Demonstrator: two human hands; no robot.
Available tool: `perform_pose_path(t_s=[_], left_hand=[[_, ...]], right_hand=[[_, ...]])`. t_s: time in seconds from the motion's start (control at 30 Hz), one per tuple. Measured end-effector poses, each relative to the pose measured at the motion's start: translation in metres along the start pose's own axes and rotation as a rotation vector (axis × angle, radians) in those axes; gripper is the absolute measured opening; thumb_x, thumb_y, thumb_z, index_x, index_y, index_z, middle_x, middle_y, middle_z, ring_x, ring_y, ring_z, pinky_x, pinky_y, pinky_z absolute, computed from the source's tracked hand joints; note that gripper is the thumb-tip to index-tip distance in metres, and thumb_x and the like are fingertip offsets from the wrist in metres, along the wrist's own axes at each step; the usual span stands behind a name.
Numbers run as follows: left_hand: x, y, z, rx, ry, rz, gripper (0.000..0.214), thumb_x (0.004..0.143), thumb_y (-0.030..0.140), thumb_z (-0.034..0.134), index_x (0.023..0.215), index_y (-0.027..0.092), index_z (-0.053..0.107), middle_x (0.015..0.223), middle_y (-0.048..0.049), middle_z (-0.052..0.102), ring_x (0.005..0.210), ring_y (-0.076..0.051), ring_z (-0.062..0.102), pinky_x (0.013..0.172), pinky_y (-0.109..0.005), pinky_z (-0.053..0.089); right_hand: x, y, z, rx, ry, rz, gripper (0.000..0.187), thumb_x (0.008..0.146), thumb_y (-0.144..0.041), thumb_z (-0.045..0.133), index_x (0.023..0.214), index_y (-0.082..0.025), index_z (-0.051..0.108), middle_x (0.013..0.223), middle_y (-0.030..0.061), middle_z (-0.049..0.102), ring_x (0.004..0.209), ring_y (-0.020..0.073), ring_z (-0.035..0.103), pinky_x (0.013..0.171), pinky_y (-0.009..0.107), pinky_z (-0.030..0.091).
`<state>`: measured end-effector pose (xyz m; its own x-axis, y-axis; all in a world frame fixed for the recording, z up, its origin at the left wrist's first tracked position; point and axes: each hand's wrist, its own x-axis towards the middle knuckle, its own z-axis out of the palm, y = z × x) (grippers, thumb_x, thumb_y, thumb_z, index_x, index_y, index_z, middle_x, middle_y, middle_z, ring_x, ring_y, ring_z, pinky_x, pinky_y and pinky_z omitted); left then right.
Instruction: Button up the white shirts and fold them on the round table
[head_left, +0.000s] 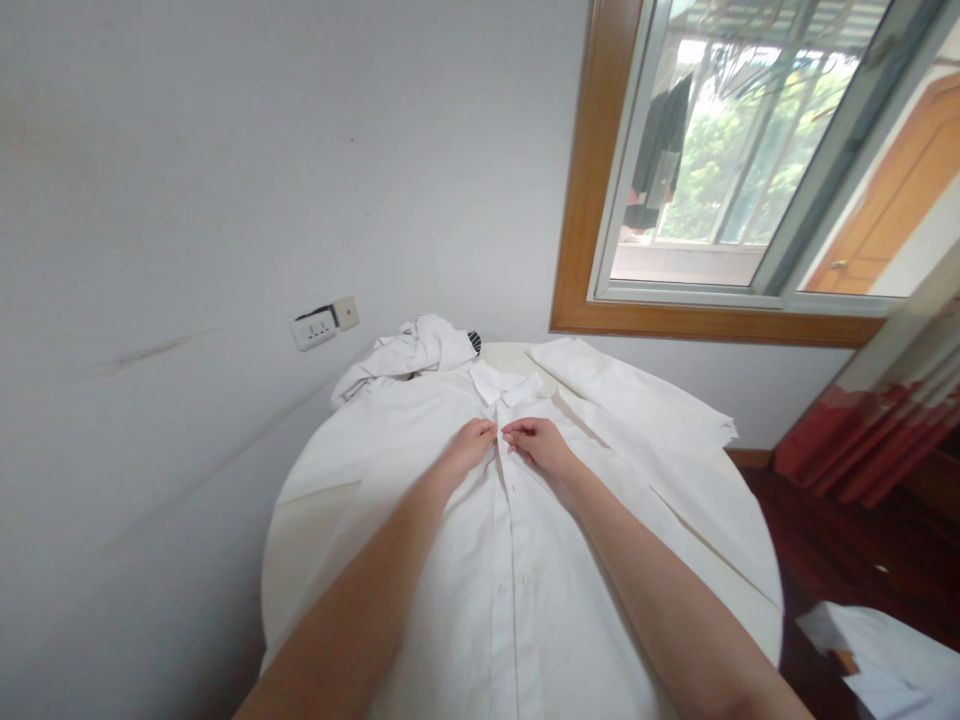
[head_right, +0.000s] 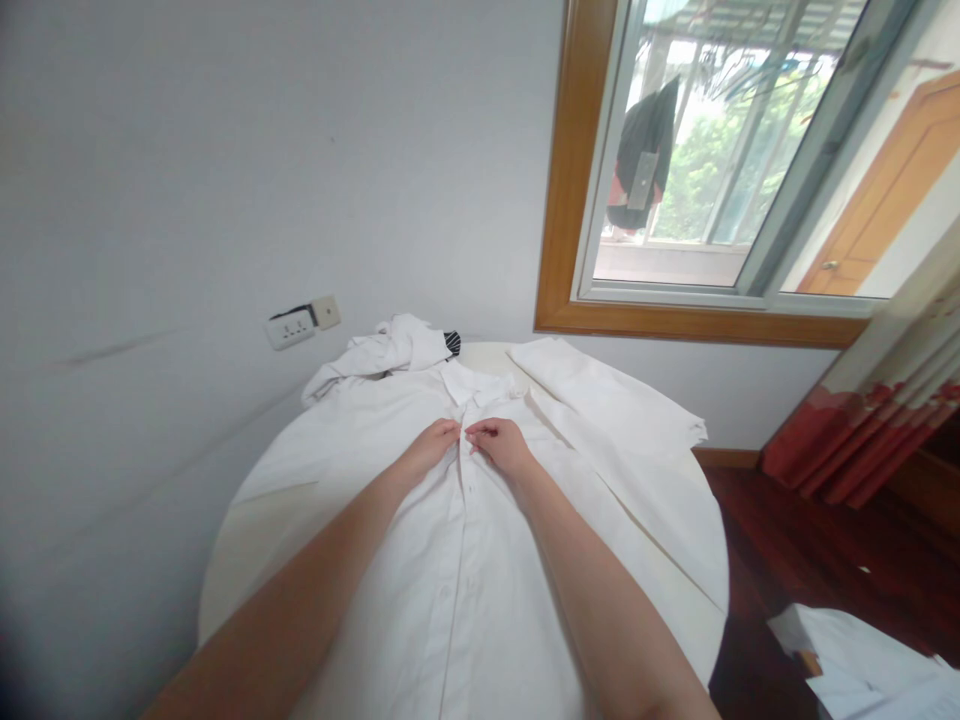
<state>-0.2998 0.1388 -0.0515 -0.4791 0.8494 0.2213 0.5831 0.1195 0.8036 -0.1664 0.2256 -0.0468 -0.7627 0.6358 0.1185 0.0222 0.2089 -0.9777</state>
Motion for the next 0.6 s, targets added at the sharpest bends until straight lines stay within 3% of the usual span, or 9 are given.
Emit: perform_pose_path(t_s=[0.23,0.5,0.6], left_hand=[[0.001,0.001,0.001,0.017,0.005,0.018,0.023,0.076,0.026,0.043,0.059,0.016,0.056,0.072,-0.0012,0.056,0.078,-0.016,0.052,0.073,-0.027,0.040],[0.002,-0.003,0.000,0.132,-0.046,0.125,0.023,0.079,0.026,0.044,0.064,0.017,0.059,0.072,-0.0014,0.056,0.078,-0.016,0.053,0.073,-0.026,0.041],[0.003,-0.005,0.001,0.184,-0.039,0.132,0.023,0.080,0.025,0.044,0.067,0.017,0.061,0.074,-0.0017,0.057,0.078,-0.015,0.053,0.073,-0.025,0.041]], right_hand=[[-0.002,0.000,-0.001,-0.118,0.020,-0.099,0.023,0.070,-0.033,0.063,0.083,-0.015,0.068,0.054,-0.0039,0.052,0.042,0.0070,0.042,0.040,0.019,0.035],[0.000,0.011,0.000,-0.031,0.008,-0.070,0.028,0.066,-0.038,0.066,0.081,-0.014,0.065,0.050,-0.0053,0.049,0.040,0.0063,0.038,0.039,0.019,0.028],[0.002,0.016,0.000,-0.018,0.011,-0.066,0.029,0.065,-0.038,0.066,0.081,-0.014,0.065,0.052,-0.0049,0.052,0.042,0.0063,0.039,0.041,0.019,0.032]])
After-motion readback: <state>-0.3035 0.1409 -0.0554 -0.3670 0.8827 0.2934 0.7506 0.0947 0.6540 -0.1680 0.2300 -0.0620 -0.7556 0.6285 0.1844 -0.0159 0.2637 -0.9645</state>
